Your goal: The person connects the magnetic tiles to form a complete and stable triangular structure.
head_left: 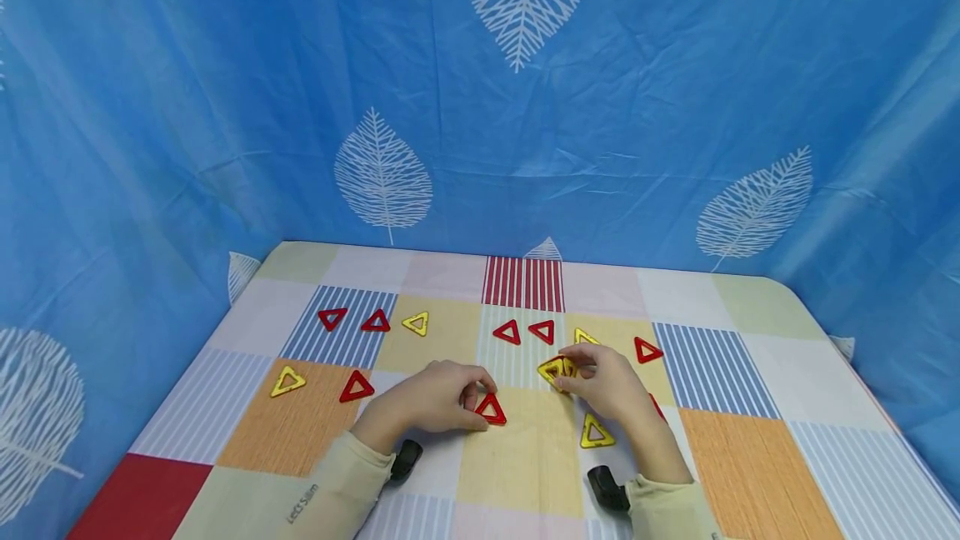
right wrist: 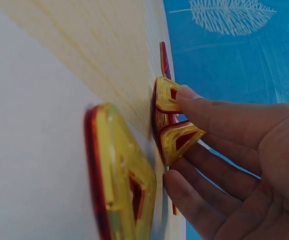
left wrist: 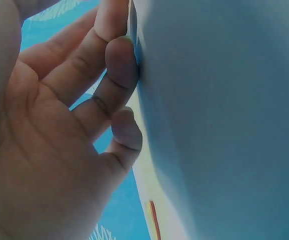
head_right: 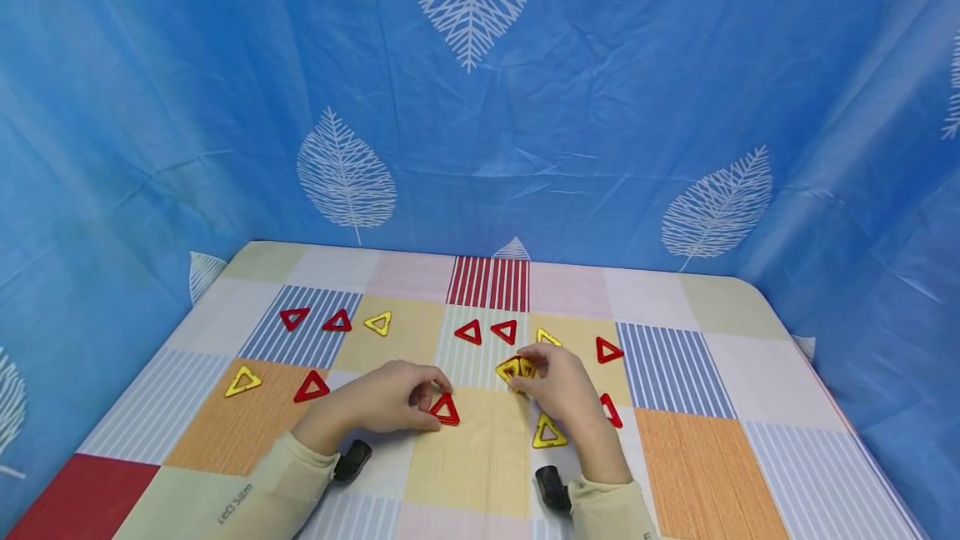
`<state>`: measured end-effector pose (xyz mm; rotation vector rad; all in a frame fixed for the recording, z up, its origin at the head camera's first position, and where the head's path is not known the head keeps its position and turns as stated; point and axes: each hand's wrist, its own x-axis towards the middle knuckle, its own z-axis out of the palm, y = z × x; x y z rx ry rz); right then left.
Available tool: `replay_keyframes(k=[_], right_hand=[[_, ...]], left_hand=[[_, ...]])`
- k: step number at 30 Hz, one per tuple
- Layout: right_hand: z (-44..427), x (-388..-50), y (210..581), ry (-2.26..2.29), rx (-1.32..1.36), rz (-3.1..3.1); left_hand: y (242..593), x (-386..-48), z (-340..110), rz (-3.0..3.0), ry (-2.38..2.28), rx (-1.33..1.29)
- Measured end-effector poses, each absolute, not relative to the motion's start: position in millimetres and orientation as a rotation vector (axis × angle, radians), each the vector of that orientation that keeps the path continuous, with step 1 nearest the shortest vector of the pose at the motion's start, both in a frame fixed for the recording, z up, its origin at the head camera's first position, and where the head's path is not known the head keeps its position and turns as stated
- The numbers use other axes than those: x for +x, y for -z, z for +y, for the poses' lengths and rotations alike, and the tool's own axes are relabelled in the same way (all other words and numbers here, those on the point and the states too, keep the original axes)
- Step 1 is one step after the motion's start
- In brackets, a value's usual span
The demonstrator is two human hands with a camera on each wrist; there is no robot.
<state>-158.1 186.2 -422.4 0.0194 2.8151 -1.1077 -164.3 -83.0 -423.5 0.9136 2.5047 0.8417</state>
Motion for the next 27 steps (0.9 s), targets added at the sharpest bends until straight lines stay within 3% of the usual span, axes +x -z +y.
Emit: replay_keyframes(k=[27], right_hand=[[187.7, -158.7, 427.2, 1.098, 0.004, 2.832]], left_hand=[[426.9, -163.5, -82.1, 2.395, -0.960, 0.868]])
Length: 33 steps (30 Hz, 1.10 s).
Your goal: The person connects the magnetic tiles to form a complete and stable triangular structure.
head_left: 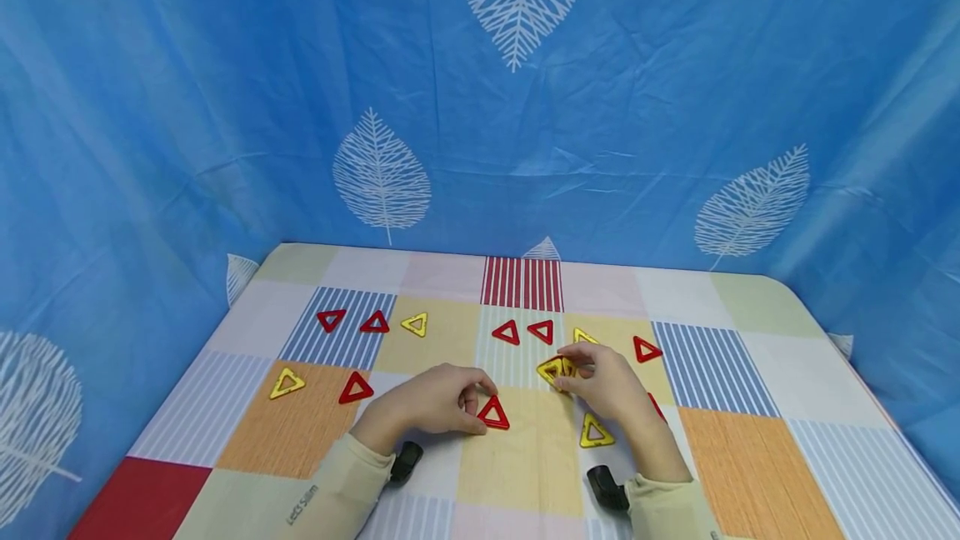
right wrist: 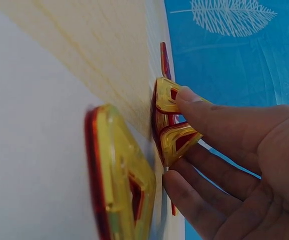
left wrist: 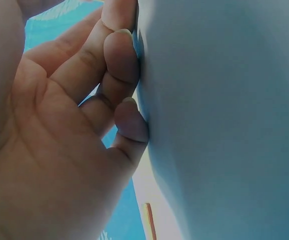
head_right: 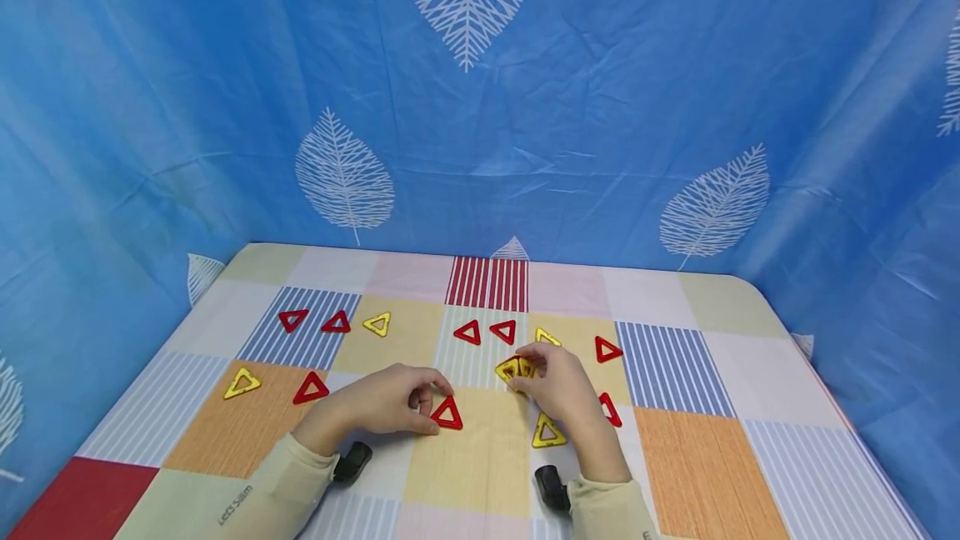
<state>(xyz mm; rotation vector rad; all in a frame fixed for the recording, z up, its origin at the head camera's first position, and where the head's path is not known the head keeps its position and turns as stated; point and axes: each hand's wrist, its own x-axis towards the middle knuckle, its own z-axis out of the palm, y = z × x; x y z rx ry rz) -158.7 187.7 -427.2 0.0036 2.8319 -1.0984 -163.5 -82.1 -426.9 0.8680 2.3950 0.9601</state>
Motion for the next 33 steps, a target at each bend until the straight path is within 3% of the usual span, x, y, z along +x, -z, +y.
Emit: replay_keyframes(k=[20, 33], right_hand=[[191, -155, 411, 1.177, -0.060, 2.854], [225, -152, 402, 1.099, -0.438, 2.523]], left_hand=[[429, -165, -85, 2.367, -0.985, 0.829], [428, -166, -85, 2.377, -0.985, 0.835]])
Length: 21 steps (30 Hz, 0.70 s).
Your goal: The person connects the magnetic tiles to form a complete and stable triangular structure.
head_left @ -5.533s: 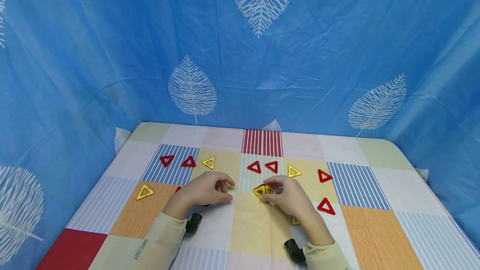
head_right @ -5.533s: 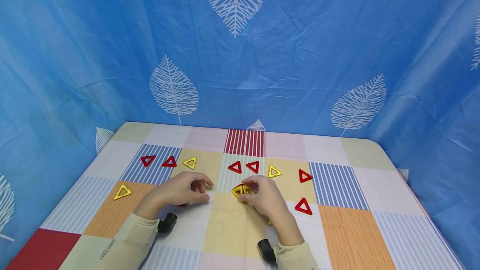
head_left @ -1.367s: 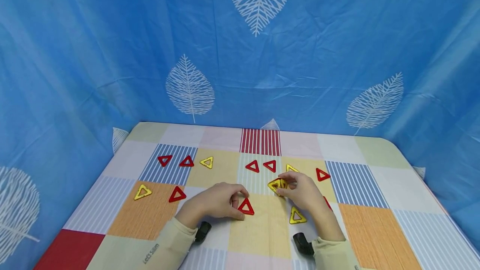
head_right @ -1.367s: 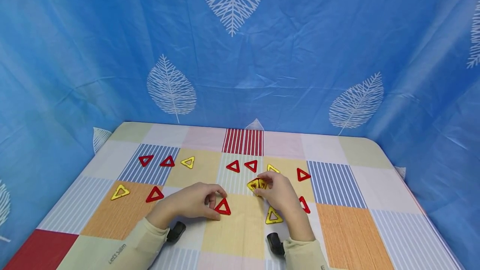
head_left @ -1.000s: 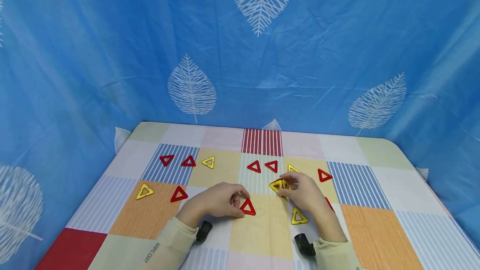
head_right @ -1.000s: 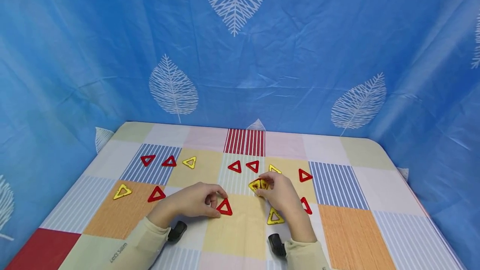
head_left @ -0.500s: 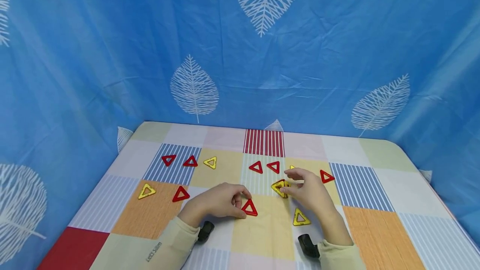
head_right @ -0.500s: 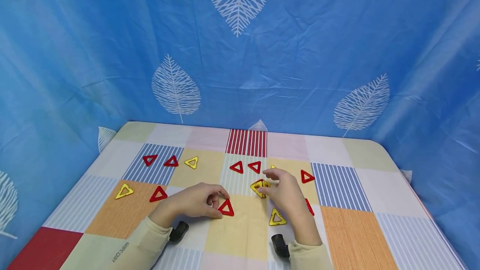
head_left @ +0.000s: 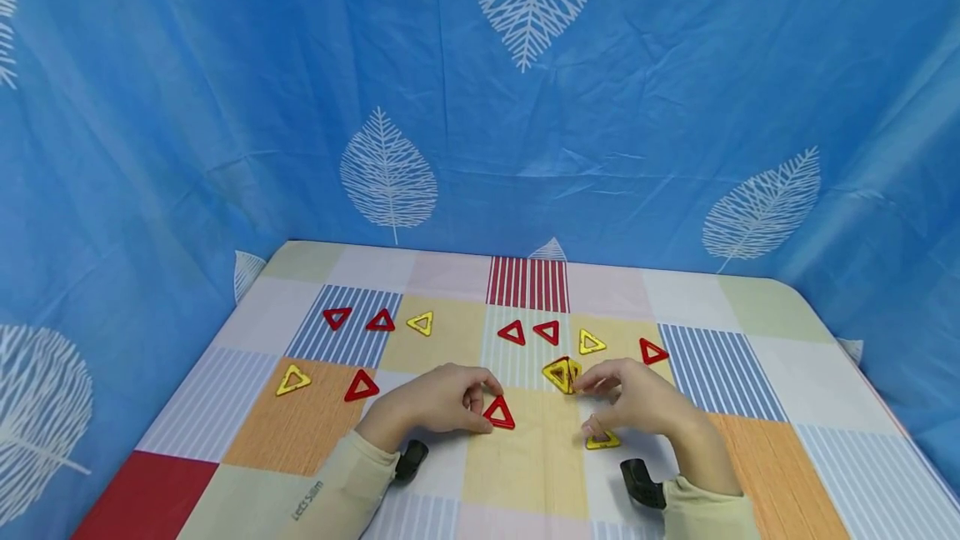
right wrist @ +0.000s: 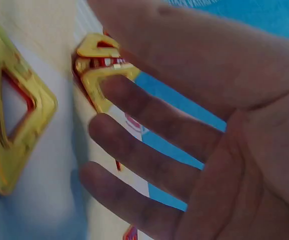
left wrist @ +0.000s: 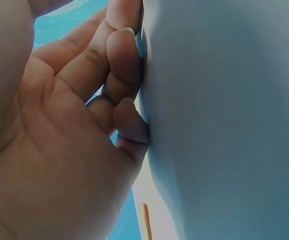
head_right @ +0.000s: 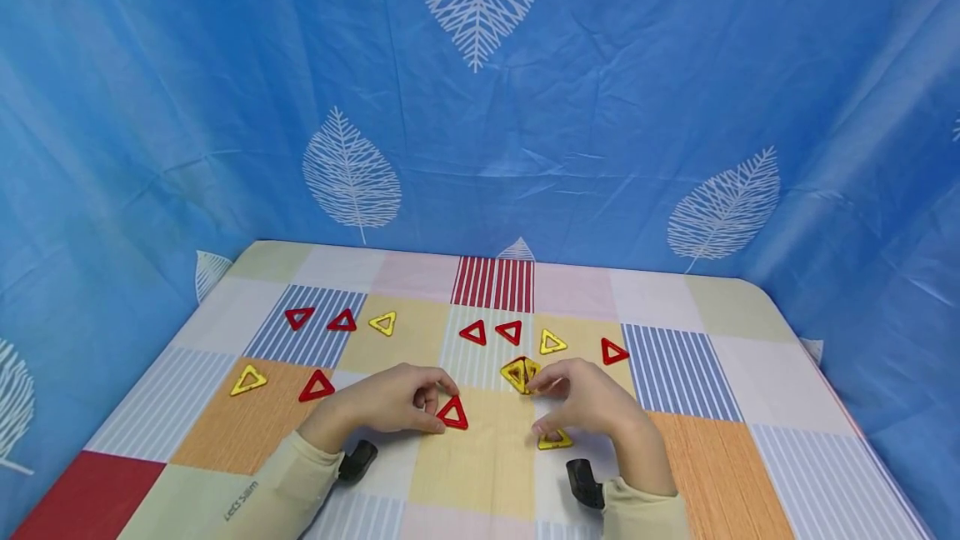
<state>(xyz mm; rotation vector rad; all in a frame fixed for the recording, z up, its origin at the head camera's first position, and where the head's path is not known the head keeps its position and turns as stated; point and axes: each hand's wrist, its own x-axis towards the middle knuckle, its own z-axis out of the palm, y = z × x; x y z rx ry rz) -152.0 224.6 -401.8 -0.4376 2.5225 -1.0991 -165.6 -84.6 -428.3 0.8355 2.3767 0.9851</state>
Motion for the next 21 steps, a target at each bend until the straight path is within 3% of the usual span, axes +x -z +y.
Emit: replay_keyframes(k=[21], right_hand=[[230, -148, 411, 0.992, -0.542, 2.385]], left_hand=[[428, -166, -85, 2.369, -1.002, 0.822]])
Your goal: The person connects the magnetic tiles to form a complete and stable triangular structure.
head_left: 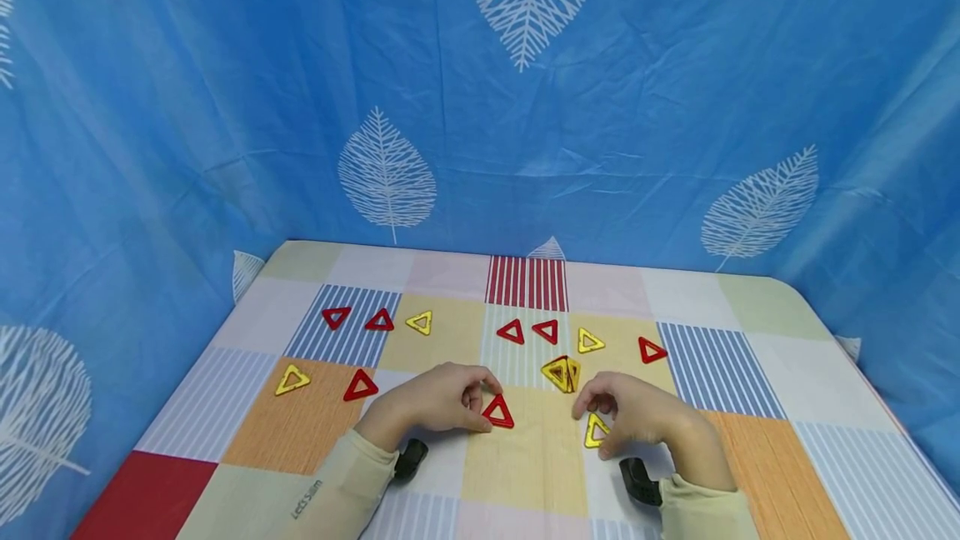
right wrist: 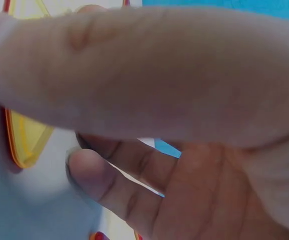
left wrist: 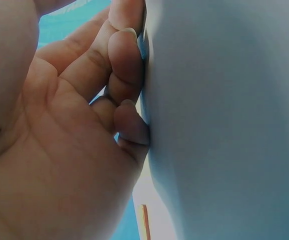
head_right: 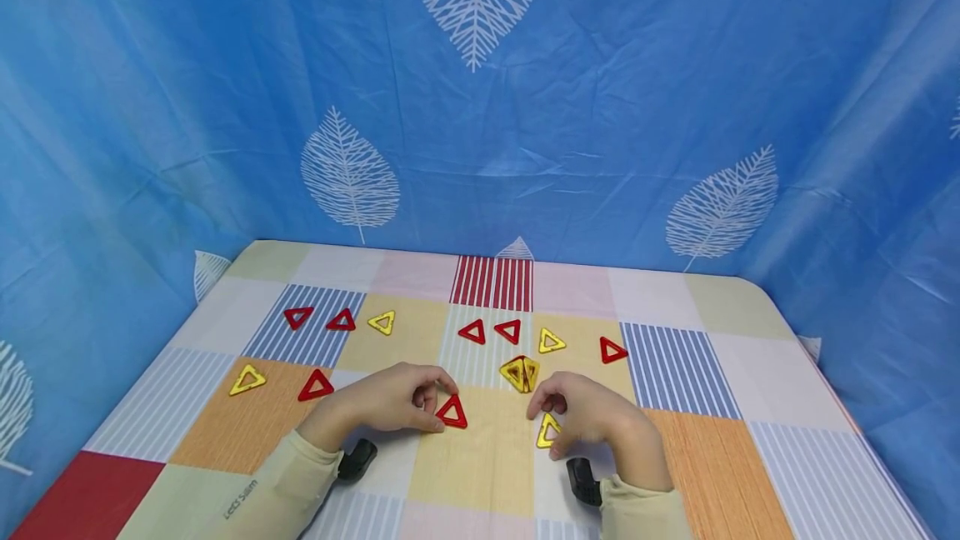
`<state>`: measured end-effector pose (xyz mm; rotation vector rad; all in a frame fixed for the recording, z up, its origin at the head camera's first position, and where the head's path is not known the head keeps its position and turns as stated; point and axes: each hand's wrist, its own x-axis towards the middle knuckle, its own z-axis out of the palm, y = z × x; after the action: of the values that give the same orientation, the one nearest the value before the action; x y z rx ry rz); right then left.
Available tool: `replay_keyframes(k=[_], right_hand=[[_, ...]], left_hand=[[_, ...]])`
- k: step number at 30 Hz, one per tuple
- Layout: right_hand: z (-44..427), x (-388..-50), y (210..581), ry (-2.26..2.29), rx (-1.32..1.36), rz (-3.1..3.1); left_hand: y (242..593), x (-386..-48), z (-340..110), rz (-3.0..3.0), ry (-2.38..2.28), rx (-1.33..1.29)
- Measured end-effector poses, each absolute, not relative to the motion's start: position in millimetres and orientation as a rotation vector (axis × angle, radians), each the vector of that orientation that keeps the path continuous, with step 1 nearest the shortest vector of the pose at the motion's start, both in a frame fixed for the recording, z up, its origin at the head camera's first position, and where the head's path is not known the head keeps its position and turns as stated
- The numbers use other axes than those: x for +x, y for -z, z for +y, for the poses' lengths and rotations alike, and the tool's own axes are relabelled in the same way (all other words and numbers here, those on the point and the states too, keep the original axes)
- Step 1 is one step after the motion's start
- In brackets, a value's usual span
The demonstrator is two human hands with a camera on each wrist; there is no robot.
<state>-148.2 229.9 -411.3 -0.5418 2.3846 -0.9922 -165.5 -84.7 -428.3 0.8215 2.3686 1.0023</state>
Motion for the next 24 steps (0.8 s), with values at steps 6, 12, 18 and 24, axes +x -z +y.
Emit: replay_keyframes(k=[6, 12, 18, 24], right_hand=[[231.0, -147.5, 412.1, 0.989, -0.597, 2.375], [228.3, -146.0, 409.9, 0.976, -0.571, 2.387], [226.4, -147.6, 410.6, 1.018, -0.577, 2.371], [225.8, -150.1, 411.0, 1.161, -0.674, 2.275]], left_hand=[[430.1, -165.6, -84.6, 2.367, -0.996, 0.812], [431.4, -166.2, -84.8, 2.363, -0.999, 0.807], [431.6, -165.6, -84.6, 2.358, -1.005, 0.807], [431.2, -166.3, -83.9, 2.371, -0.994, 0.807]])
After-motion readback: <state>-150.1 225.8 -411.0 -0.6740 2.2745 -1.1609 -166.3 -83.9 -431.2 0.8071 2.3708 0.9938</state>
